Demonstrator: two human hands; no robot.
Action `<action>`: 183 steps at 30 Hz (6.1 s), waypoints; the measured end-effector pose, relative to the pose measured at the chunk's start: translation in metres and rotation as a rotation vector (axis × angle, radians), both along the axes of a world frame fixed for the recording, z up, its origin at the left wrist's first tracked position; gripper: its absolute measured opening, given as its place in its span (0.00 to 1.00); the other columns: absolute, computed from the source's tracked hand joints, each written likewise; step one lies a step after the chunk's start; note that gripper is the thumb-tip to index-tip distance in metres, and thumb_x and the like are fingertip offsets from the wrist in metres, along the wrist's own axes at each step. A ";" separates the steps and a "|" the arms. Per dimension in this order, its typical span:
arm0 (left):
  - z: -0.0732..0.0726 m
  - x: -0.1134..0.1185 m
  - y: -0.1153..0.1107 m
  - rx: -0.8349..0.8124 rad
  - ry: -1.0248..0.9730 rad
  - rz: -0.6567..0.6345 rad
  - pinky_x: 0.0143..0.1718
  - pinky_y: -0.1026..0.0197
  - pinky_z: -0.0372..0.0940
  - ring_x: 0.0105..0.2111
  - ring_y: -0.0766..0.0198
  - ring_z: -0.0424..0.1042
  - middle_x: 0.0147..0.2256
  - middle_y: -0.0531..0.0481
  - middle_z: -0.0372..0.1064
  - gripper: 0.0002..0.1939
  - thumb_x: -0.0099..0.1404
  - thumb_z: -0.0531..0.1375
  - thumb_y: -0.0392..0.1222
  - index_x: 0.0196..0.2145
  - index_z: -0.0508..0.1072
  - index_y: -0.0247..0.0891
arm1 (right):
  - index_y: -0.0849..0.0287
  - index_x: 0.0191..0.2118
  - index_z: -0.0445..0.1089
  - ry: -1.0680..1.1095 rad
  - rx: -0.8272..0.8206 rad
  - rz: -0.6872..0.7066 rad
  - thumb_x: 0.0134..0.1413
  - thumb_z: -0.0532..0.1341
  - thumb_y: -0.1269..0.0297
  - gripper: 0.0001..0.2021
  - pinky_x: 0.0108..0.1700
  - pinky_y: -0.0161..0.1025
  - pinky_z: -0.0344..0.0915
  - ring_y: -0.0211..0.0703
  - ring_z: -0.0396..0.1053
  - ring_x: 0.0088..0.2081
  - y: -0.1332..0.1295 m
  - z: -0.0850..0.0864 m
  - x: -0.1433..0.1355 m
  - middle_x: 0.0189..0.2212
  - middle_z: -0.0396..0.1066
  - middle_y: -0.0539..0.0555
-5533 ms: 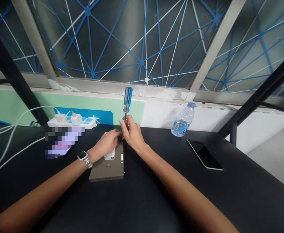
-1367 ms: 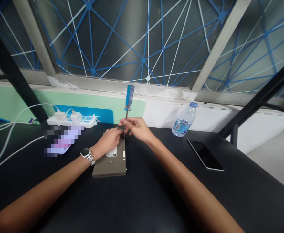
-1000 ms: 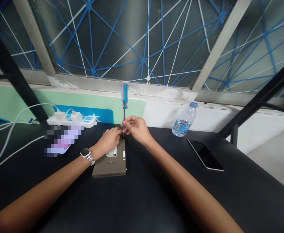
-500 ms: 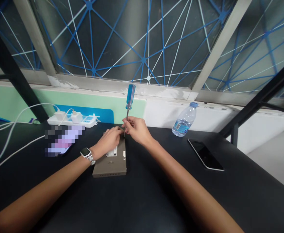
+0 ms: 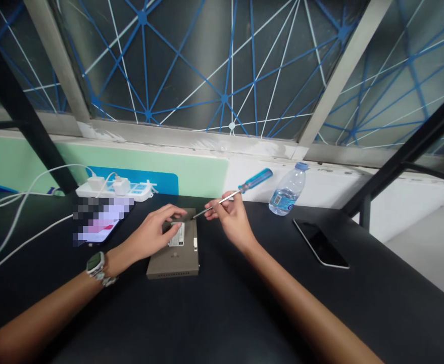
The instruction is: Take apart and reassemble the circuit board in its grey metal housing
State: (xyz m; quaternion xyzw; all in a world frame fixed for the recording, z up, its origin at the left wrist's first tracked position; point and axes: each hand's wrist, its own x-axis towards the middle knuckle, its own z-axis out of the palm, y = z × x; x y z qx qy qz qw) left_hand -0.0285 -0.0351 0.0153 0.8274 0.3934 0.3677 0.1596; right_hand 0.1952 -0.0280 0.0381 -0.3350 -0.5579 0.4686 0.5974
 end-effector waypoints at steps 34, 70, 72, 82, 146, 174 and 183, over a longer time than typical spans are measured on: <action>0.006 -0.003 -0.006 -0.013 -0.074 0.077 0.35 0.61 0.67 0.31 0.64 0.74 0.33 0.50 0.77 0.07 0.67 0.58 0.41 0.35 0.76 0.39 | 0.52 0.37 0.54 0.304 -0.172 -0.090 0.49 0.69 0.67 0.20 0.38 0.44 0.73 0.44 0.77 0.29 -0.032 -0.026 -0.006 0.31 0.79 0.49; -0.030 0.002 0.002 -0.103 0.196 -0.005 0.69 0.40 0.37 0.68 0.54 0.48 0.66 0.42 0.54 0.21 0.74 0.44 0.46 0.59 0.64 0.40 | 0.54 0.30 0.60 -0.804 -0.143 -0.235 0.59 0.58 0.54 0.12 0.17 0.33 0.45 0.35 0.53 0.12 -0.018 -0.012 0.036 0.10 0.55 0.41; -0.031 0.004 0.002 -0.112 0.133 0.009 0.69 0.41 0.40 0.69 0.54 0.46 0.66 0.43 0.53 0.21 0.74 0.44 0.48 0.59 0.64 0.42 | 0.55 0.29 0.60 -1.093 -0.107 -0.270 0.59 0.57 0.59 0.10 0.21 0.35 0.48 0.37 0.57 0.16 -0.019 -0.015 0.038 0.13 0.59 0.45; -0.045 0.005 -0.002 -0.284 0.041 0.263 0.65 0.33 0.41 0.69 0.39 0.33 0.69 0.27 0.35 0.40 0.69 0.51 0.60 0.68 0.46 0.31 | 0.61 0.42 0.65 -1.635 -0.194 -0.336 0.62 0.52 0.60 0.11 0.33 0.45 0.59 0.60 0.73 0.33 -0.029 -0.018 0.029 0.32 0.73 0.64; -0.011 0.014 -0.014 -0.984 -0.847 0.025 0.41 0.55 0.70 0.41 0.54 0.76 0.44 0.41 0.75 0.23 0.64 0.62 0.50 0.53 0.67 0.38 | 0.52 0.40 0.58 -0.116 -0.148 0.068 0.56 0.64 0.53 0.15 0.28 0.34 0.64 0.36 0.66 0.24 -0.038 0.018 0.027 0.27 0.67 0.45; -0.020 0.005 -0.019 -0.308 0.009 0.323 0.34 0.54 0.62 0.24 0.51 0.70 0.22 0.49 0.65 0.30 0.61 0.59 0.48 0.59 0.63 0.34 | 0.54 0.46 0.74 -1.406 0.207 0.045 0.57 0.61 0.64 0.12 0.40 0.36 0.62 0.46 0.73 0.44 0.078 -0.002 -0.035 0.43 0.76 0.54; 0.005 0.013 -0.010 -0.038 0.133 0.275 0.37 0.53 0.62 0.29 0.54 0.68 0.25 0.46 0.65 0.14 0.68 0.53 0.46 0.43 0.73 0.38 | 0.67 0.38 0.73 -1.497 -0.427 -0.015 0.50 0.66 0.53 0.19 0.25 0.46 0.71 0.52 0.74 0.23 0.070 0.027 0.019 0.27 0.76 0.66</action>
